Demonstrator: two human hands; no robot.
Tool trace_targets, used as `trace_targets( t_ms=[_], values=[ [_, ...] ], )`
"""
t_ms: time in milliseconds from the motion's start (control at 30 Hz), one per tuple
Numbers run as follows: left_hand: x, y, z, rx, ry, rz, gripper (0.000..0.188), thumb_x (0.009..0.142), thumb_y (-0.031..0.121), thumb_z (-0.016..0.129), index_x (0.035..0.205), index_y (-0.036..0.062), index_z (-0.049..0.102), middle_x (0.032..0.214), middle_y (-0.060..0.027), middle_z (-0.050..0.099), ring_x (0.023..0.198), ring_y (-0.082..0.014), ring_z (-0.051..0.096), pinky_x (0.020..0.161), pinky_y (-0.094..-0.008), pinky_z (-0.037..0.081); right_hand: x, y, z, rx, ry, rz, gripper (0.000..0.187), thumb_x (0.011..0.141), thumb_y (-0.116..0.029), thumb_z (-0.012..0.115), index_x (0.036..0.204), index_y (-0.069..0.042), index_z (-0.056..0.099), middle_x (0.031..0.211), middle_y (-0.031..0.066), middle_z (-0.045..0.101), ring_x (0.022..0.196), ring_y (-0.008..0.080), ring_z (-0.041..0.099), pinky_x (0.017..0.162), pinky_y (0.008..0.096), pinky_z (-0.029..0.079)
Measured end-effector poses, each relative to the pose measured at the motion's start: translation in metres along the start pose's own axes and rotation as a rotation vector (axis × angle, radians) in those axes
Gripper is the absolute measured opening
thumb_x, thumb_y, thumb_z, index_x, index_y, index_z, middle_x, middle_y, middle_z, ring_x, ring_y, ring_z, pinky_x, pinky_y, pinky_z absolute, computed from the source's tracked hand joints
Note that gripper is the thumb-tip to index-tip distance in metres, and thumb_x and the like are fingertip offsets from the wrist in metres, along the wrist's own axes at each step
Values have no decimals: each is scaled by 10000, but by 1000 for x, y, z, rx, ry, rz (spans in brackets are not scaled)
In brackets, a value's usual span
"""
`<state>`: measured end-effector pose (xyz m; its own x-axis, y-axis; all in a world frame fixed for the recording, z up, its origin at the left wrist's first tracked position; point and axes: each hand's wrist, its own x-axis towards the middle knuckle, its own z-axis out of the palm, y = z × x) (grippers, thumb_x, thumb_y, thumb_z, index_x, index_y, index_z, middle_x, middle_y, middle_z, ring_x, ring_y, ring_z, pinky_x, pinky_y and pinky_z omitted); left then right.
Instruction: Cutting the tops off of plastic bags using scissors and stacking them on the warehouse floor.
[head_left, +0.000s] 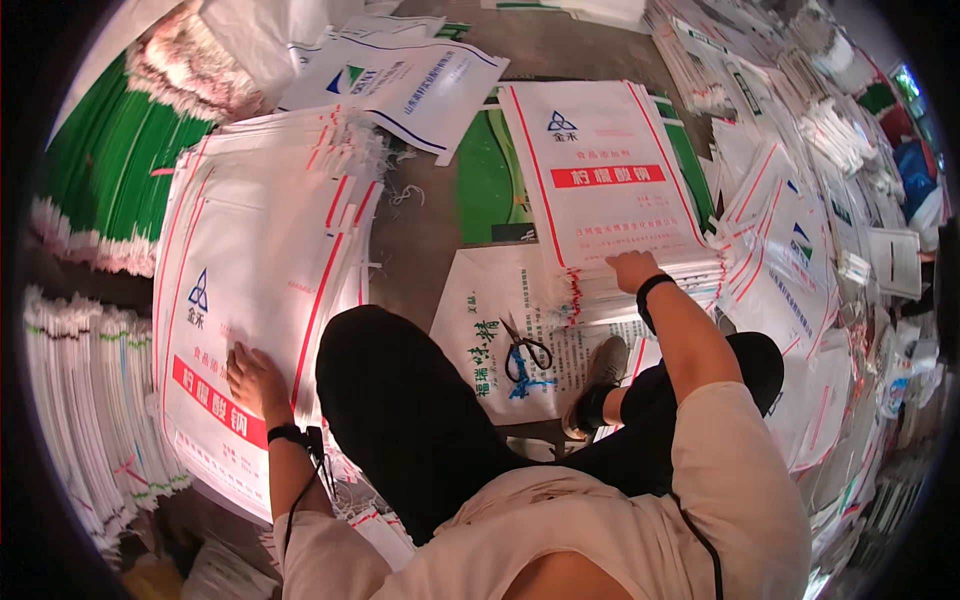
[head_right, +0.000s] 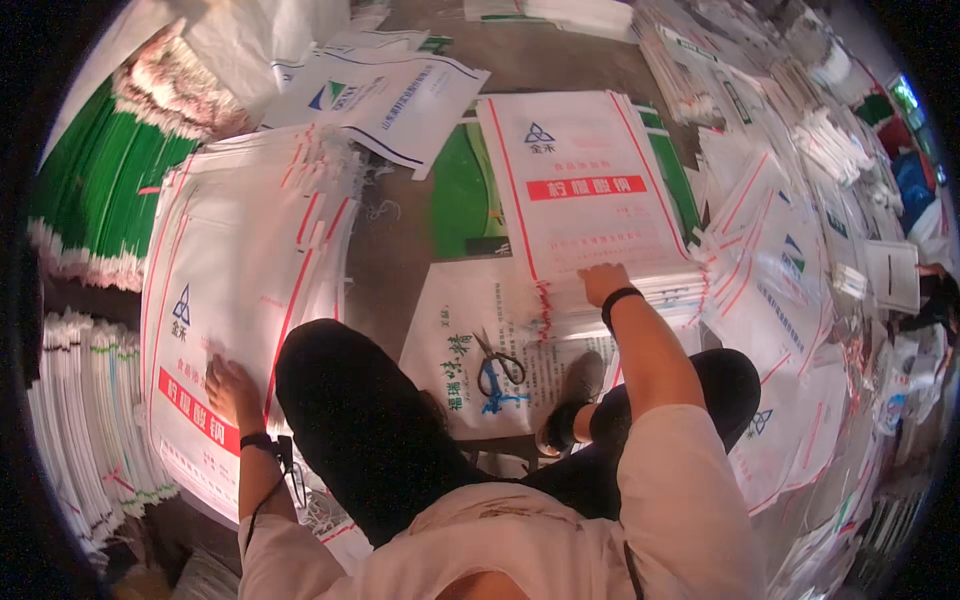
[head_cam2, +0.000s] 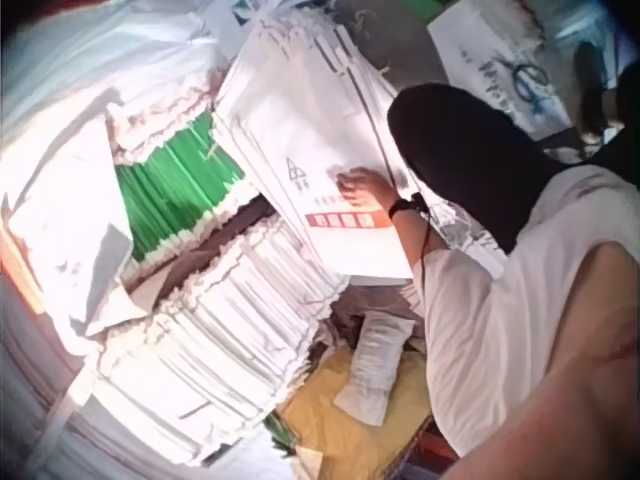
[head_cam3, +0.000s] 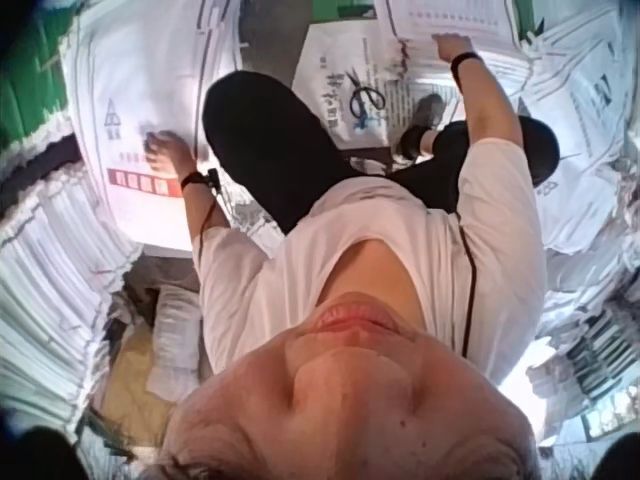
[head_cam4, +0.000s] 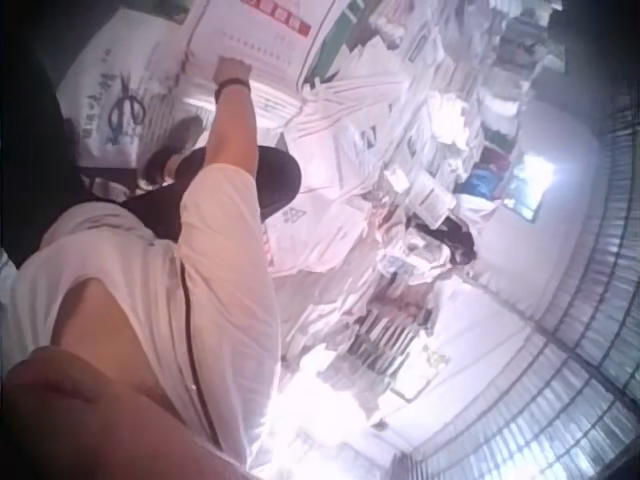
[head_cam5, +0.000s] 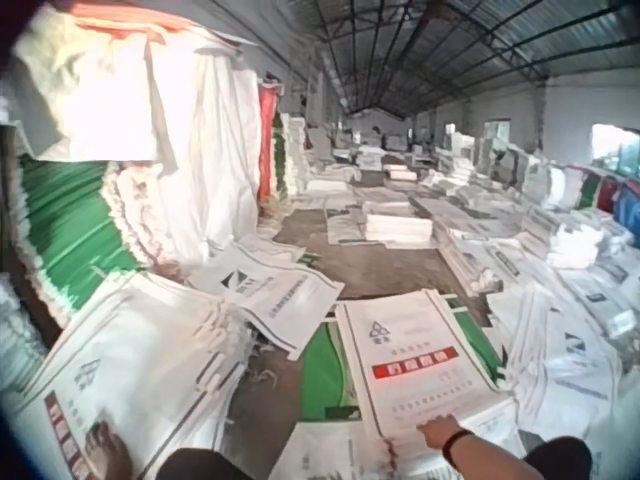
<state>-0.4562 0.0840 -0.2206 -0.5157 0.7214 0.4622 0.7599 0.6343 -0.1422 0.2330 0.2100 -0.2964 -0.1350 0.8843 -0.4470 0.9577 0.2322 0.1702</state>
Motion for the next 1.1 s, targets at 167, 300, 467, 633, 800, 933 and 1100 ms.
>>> trace_targets(
  t_ms=[167, 300, 467, 633, 800, 933, 1100],
  values=[
    [8, -29, 5, -35, -31, 22, 425, 941, 334, 511, 1282, 89, 580, 1252, -76, 629, 1138, -272, 594, 930, -409, 487, -6, -42, -38, 144, 29, -126, 443, 845, -128, 503, 1268, -168, 627, 1215, 145, 643, 1177, 315, 583, 957, 486, 473],
    [13, -22, 25, -393, -215, 119, 486, 860, 313, 597, 1298, 105, 571, 1387, -134, 527, 1322, -300, 444, 1091, -451, 350, -12, -35, -51, 330, 47, -377, 354, 900, -151, 503, 1212, -64, 646, 1220, 194, 637, 1192, 358, 560, 1018, 446, 435],
    [-67, -64, -30, -607, -161, 215, 500, 888, 303, 620, 1344, 111, 553, 1452, -126, 481, 1369, -317, 406, 1152, -463, 293, -30, -53, -85, 477, 100, -453, 369, 904, -116, 549, 1255, -24, 611, 1232, 193, 641, 1169, 348, 597, 1004, 406, 459],
    [-123, -184, -18, -355, 37, -216, 396, 881, 249, 604, 1258, 126, 622, 1327, -126, 589, 1270, -313, 510, 1078, -457, 373, -37, -57, -108, 525, -44, -443, 389, 909, -114, 519, 1274, 4, 587, 1177, 201, 667, 1059, 289, 649, 919, 351, 497],
    [-203, -324, 52, -265, -375, -818, 544, 909, 438, 494, 1242, 26, 618, 1216, -231, 634, 1191, -371, 576, 1001, -434, 454, -34, -55, -109, 634, -102, -377, 397, 905, -108, 538, 1279, 18, 579, 1138, 198, 675, 984, 258, 652, 878, 338, 501],
    [-257, -416, 75, -322, -316, -856, 720, 834, 575, 582, 1218, -33, 622, 1164, -271, 652, 1163, -395, 600, 978, -433, 466, -28, -73, -101, 695, -121, -438, 397, 906, -109, 540, 1280, 20, 577, 1104, 187, 682, 945, 252, 651, 871, 345, 499],
    [-230, -341, 43, -726, -479, -1080, 634, 809, 449, 707, 1219, -28, 626, 1131, -234, 677, 1052, -322, 662, 908, -378, 498, -50, -54, -111, 643, -91, -362, 395, 906, -103, 535, 1278, 27, 575, 1086, 172, 684, 923, 241, 645, 868, 341, 499]
  ],
)
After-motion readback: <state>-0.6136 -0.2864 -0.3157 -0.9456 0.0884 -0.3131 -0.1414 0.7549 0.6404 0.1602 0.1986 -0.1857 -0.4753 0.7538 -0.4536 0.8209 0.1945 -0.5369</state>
